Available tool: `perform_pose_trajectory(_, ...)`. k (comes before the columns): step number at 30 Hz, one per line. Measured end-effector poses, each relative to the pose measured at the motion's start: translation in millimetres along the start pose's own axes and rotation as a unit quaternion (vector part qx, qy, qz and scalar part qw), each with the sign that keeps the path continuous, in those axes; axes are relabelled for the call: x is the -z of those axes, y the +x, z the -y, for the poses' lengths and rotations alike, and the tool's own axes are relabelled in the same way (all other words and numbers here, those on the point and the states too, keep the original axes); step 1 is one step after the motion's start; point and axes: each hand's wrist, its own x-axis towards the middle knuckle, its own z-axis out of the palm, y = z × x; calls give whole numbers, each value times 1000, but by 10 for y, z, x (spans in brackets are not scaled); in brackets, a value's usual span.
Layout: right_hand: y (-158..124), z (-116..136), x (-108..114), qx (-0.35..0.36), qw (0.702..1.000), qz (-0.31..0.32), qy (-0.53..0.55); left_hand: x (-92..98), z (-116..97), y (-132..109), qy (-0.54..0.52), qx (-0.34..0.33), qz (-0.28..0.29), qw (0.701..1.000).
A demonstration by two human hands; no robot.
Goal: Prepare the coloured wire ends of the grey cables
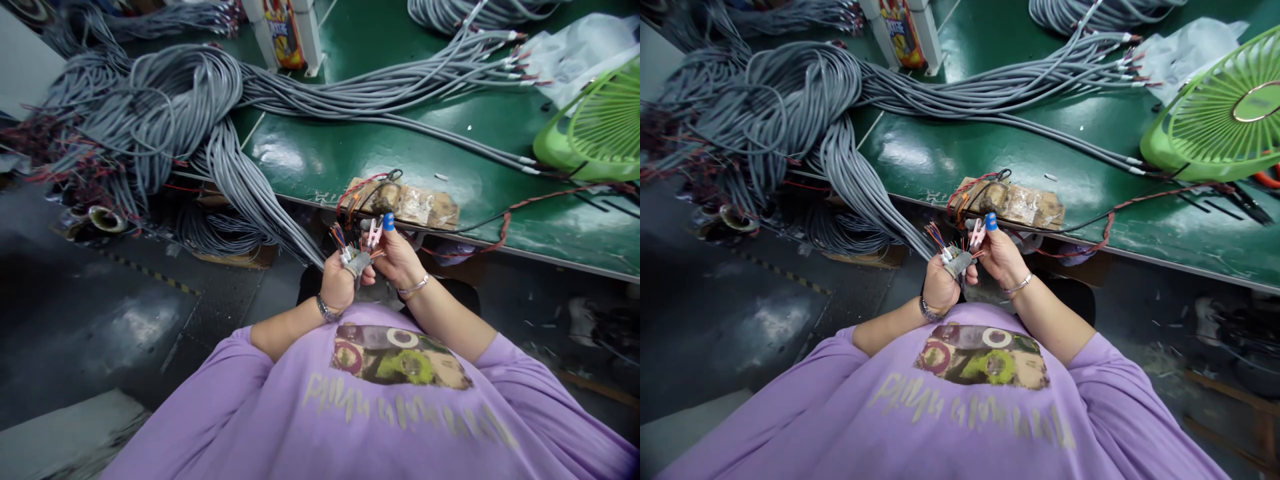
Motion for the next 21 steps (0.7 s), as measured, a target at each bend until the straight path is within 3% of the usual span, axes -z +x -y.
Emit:
perform_pose_trajectory(5,27,-63,41,19,999,-9,41,-5,5,-7,-5,-3,8,1000)
perform_pose_trajectory(16,-111,-61,205,-56,996,55,36,132,9,-115,14,4,13,1000)
perform_pose_trajectory(21,-104,42,117,-33,999,15,36,83,-28,-112,-2,-3,7,1000)
